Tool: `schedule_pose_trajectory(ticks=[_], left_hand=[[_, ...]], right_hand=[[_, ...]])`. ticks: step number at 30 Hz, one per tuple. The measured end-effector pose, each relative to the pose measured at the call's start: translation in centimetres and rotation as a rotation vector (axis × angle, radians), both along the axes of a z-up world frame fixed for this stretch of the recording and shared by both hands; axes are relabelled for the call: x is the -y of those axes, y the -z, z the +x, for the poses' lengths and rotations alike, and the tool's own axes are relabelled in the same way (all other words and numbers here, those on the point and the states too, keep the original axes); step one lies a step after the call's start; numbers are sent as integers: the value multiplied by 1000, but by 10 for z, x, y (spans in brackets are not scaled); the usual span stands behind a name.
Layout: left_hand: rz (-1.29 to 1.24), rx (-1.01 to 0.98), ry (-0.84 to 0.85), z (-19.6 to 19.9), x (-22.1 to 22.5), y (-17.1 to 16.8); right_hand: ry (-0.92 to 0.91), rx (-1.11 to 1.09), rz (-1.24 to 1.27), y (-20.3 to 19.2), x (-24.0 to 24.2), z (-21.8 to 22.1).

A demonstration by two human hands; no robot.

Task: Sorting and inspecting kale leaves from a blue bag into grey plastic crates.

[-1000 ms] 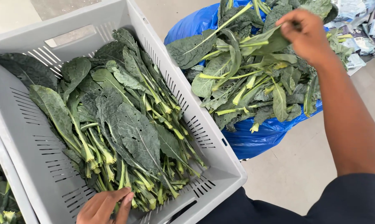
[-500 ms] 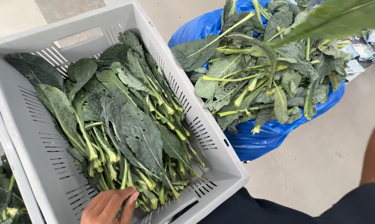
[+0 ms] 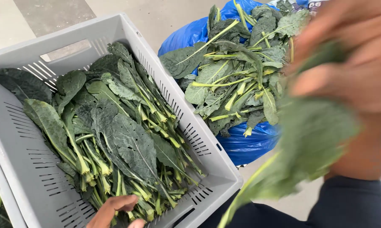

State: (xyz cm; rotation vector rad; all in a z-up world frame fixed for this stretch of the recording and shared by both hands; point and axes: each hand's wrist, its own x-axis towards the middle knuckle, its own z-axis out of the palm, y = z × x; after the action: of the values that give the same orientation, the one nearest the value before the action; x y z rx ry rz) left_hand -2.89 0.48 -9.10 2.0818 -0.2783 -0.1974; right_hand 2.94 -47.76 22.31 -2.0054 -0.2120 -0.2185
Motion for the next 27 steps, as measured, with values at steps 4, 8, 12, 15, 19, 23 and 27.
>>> schedule_pose_trajectory(ticks=[4, 8, 12, 15, 19, 23, 27], left_hand=[[-461, -17, 317, 7, -1, 17], [-474, 12, 371, 0, -5, 28], [-274, 36, 135, -18, -10, 40], [-177, 24, -3, -23, -10, 35], [-122, -105, -255, -16, 2, -2], [-242, -278, -379, 0, 3, -25], [-314, -383, -328, 5, 3, -56]], right_hand=[[-394, -132, 130, 72, -114, 43], [-517, -369, 446, 145, -184, 56], [-591, -460, 541, 202, -239, 55], [-606, -550, 673, 233, -262, 53], [-426, -949, 945, 271, -264, 49], [-527, -1016, 1110, 271, -258, 37], [-695, -733, 535, 246, -263, 35]])
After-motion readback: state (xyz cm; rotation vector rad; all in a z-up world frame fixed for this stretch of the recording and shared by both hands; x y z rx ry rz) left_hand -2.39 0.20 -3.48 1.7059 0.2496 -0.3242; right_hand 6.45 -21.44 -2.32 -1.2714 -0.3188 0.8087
